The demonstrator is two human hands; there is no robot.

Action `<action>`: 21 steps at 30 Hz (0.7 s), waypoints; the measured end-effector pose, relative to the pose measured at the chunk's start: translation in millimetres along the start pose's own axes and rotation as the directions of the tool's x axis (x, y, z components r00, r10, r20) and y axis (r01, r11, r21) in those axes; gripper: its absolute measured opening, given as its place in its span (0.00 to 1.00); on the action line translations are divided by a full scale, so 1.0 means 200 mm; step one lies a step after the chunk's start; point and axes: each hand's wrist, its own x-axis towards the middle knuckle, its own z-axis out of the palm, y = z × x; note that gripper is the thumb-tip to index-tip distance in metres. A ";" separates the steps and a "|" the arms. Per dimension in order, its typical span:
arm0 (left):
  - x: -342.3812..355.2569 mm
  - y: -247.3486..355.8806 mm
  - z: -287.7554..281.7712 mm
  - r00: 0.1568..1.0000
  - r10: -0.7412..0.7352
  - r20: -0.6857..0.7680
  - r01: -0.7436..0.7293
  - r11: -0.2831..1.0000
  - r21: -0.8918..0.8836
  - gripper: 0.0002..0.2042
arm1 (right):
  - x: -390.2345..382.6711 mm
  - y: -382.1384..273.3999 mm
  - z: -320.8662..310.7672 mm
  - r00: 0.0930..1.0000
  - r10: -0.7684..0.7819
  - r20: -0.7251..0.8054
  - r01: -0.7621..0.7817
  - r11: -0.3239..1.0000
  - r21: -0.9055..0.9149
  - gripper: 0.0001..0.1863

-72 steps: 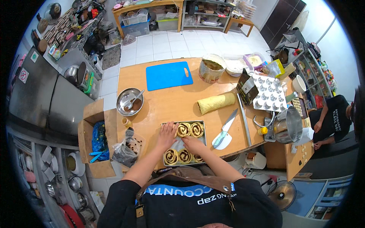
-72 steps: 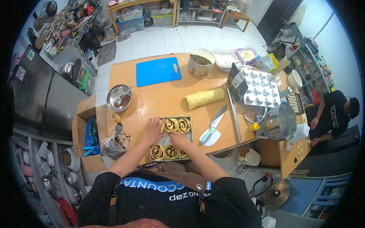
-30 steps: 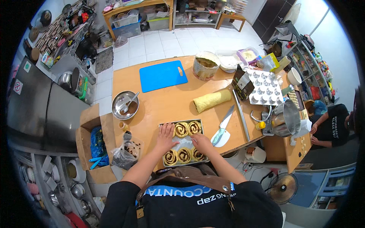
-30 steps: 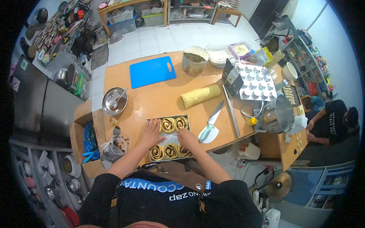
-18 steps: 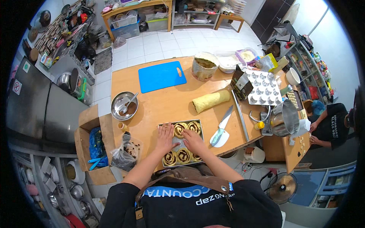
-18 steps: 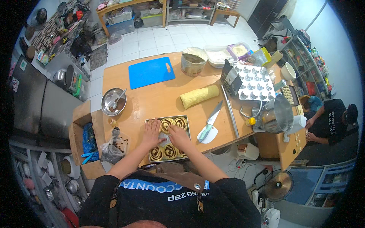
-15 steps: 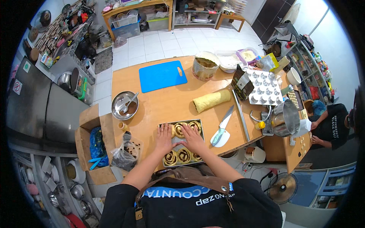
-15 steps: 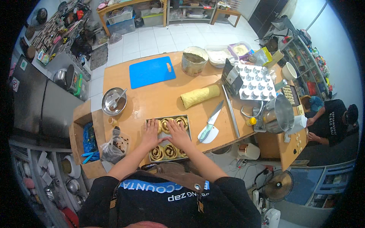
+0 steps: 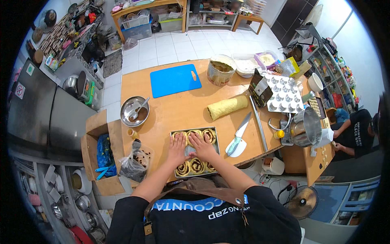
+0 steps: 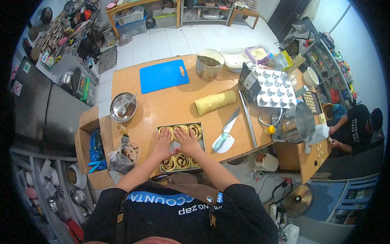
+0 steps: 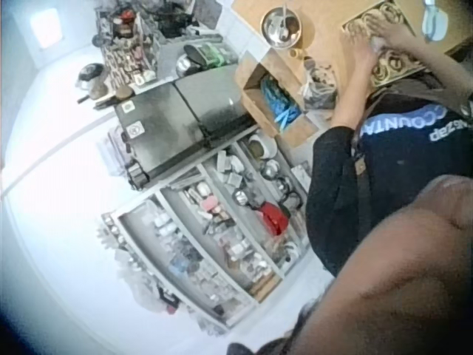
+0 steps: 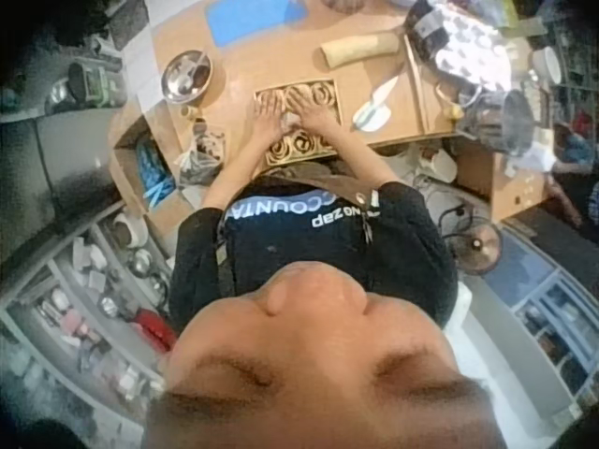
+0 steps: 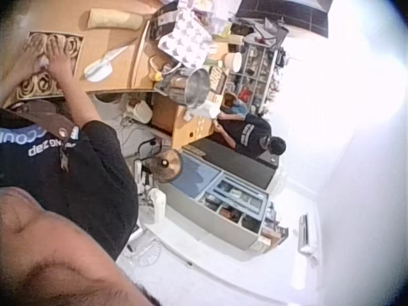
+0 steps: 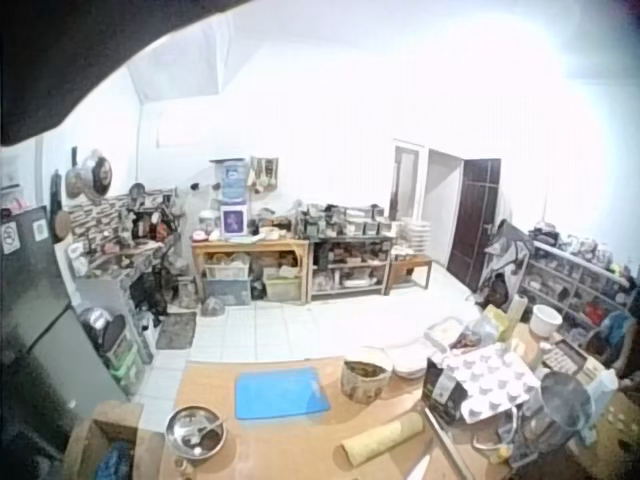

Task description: The person cuts slices from a large roll of dough using a knife and places the slices into a square baking pan. The person then adjusts the position of the dough slices in the pan to ensure they are evenly spaced.

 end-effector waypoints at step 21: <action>0.05 0.02 -0.02 0.999 -0.005 -0.038 0.006 1.000 0.013 0.52 | 0.05 0.00 0.06 0.998 0.042 -0.045 -0.038 0.996 0.085 0.49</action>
